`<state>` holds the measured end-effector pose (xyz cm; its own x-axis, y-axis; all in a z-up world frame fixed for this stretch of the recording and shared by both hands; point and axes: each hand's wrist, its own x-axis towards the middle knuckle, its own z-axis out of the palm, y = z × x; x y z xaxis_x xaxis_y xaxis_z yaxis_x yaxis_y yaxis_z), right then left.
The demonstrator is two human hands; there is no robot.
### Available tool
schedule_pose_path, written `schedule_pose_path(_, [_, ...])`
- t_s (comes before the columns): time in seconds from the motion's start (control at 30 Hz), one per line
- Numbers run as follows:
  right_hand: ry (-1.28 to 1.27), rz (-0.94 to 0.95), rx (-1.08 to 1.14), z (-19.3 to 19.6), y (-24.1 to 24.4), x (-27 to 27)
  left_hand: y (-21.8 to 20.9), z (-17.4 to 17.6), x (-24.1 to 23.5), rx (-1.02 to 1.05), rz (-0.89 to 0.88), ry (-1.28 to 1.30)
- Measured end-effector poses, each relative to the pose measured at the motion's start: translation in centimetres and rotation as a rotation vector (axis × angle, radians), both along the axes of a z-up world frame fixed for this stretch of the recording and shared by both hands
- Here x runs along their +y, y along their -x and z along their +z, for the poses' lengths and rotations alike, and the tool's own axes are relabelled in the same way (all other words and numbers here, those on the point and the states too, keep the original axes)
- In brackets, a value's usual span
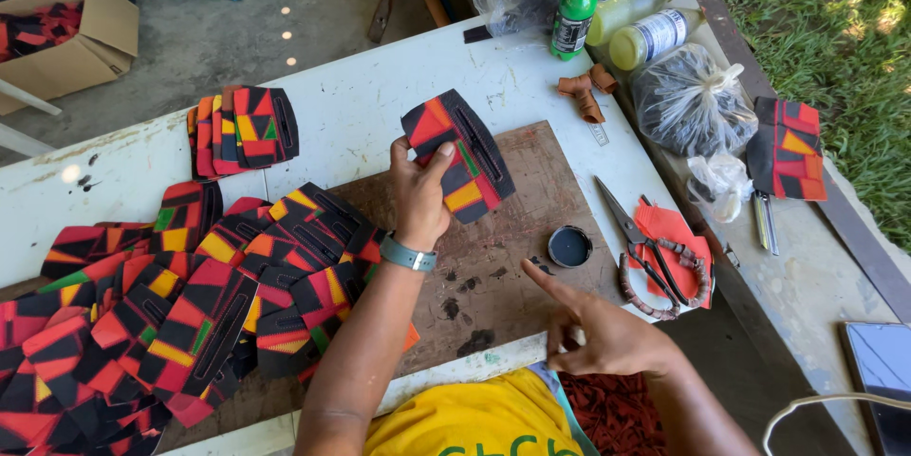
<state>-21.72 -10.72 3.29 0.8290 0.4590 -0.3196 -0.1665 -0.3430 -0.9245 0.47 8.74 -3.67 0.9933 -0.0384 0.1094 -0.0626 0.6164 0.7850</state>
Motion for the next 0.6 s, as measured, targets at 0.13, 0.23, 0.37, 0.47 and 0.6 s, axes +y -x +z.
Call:
schedule_pose_path(0.13, [0.235,0.168,0.184,-0.6,0.0,-1.4,1.0,-1.6,0.8,-0.164,0.052,-0.052])
schedule_pose_path(0.23, [0.564,0.279,0.172,-0.5,0.0,-1.3,0.9,-2.5,0.8,-0.192,0.062,-0.075])
schedule_pose_path(0.37, [0.99,0.393,0.1,-1.0,1.0,-0.3,0.0,-3.1,1.1,-0.159,0.057,-0.073])
schedule_pose_path(0.47, [1.157,0.362,0.009,-1.7,3.1,-0.5,-0.8,-3.9,1.4,-0.145,0.038,-0.031])
schedule_pose_path(0.6, [1.112,0.216,-0.087,-1.9,4.9,-2.5,-1.7,-4.7,2.2,-0.08,-0.028,0.085])
